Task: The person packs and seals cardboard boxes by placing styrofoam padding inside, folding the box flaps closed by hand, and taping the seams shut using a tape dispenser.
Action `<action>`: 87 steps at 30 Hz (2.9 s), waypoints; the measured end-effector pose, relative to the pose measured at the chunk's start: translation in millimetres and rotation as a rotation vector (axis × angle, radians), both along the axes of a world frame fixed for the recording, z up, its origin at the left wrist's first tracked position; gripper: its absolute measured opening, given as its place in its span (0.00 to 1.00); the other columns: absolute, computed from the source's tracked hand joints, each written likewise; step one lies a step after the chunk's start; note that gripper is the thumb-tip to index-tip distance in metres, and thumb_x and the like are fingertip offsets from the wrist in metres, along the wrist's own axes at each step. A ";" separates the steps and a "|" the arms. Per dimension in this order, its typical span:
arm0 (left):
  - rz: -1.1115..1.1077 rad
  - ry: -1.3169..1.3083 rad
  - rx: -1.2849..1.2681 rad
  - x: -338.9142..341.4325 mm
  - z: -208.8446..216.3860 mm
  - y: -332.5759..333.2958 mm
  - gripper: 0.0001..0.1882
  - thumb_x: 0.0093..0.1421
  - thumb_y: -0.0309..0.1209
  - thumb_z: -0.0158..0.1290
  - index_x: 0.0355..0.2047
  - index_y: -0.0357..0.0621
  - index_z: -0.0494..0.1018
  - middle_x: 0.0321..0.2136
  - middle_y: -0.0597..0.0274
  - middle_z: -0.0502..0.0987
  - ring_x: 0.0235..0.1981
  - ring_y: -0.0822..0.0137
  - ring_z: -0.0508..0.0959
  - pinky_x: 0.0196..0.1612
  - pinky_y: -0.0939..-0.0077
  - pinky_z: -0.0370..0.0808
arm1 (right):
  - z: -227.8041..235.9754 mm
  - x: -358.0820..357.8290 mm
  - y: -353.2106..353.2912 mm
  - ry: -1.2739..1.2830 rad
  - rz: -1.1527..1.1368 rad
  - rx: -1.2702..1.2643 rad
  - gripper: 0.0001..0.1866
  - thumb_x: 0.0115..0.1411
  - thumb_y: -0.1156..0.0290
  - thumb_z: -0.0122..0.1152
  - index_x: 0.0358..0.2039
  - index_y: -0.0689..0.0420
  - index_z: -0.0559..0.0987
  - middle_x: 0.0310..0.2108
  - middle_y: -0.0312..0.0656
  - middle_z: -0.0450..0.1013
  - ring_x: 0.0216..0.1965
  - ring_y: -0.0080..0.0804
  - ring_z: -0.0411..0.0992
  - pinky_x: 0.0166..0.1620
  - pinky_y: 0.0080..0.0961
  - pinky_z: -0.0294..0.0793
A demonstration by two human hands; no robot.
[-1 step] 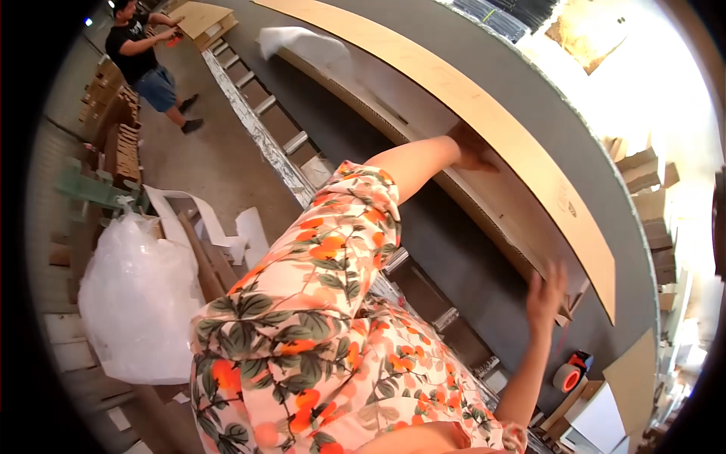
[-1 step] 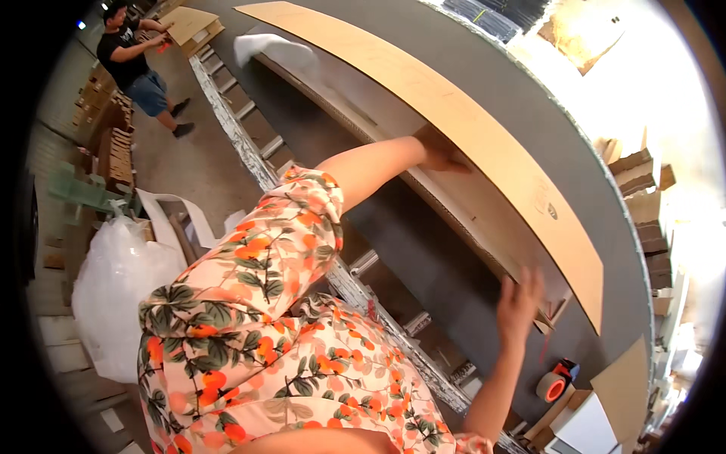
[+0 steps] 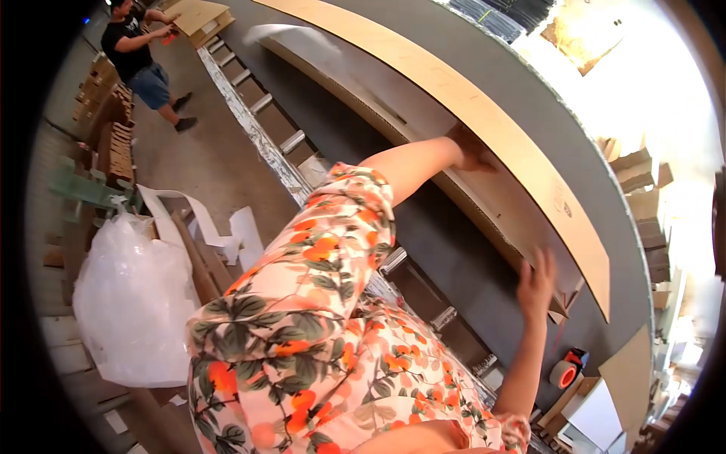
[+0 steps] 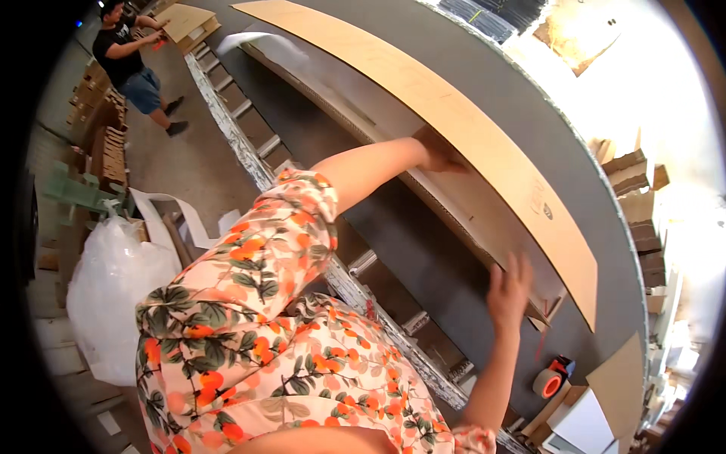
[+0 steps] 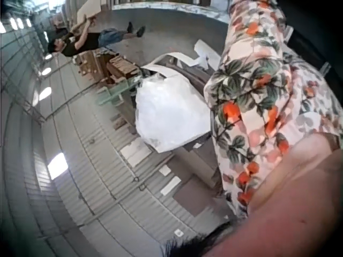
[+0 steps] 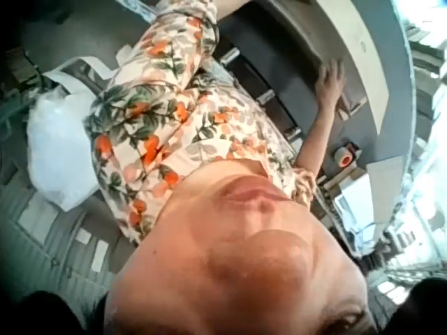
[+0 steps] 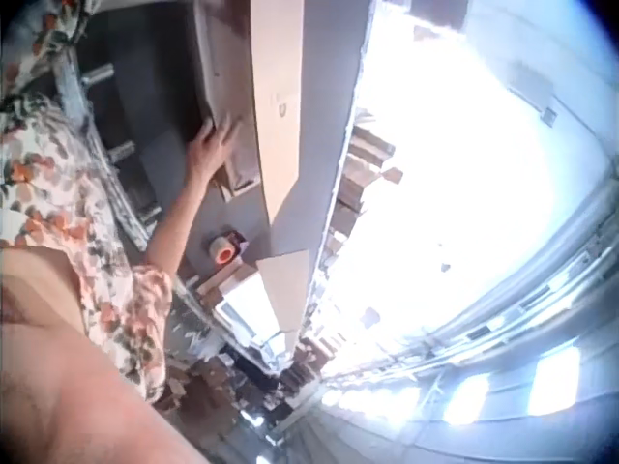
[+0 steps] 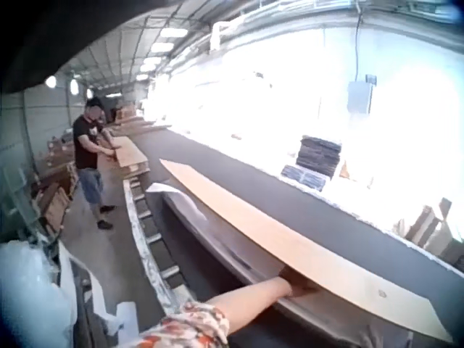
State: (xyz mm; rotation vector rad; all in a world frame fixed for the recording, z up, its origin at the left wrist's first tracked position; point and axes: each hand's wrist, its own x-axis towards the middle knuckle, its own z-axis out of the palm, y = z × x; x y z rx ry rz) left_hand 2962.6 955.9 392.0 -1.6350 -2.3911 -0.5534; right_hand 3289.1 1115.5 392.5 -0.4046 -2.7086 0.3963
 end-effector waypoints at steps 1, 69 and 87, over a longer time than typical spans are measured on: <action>0.067 0.036 -0.060 -0.7 -3.8 14.0 0.31 0.60 0.52 0.50 0.61 0.54 0.64 0.62 0.59 0.62 0.64 0.57 0.58 0.65 0.63 0.53 | 3.0 -23.9 3.6 0.015 0.083 0.006 0.21 0.61 0.65 0.57 0.53 0.59 0.71 0.57 0.53 0.64 0.56 0.55 0.62 0.58 0.43 0.63; 0.251 0.249 -0.033 -298.6 58.6 -375.8 0.24 0.66 0.40 0.45 0.57 0.39 0.65 0.58 0.48 0.67 0.59 0.50 0.65 0.62 0.57 0.60 | 116.4 -93.3 -55.4 0.281 0.296 0.169 0.25 0.57 0.52 0.56 0.49 0.56 0.75 0.46 0.48 0.73 0.49 0.47 0.70 0.53 0.37 0.68; 0.295 0.330 -0.100 -176.9 104.0 -144.9 0.31 0.62 0.65 0.29 0.59 0.74 0.66 0.63 0.67 0.62 0.67 0.58 0.52 0.67 0.45 0.41 | 98.0 -287.3 -120.9 0.349 0.031 0.330 0.15 0.63 0.64 0.52 0.48 0.53 0.73 0.48 0.47 0.72 0.51 0.48 0.69 0.54 0.43 0.65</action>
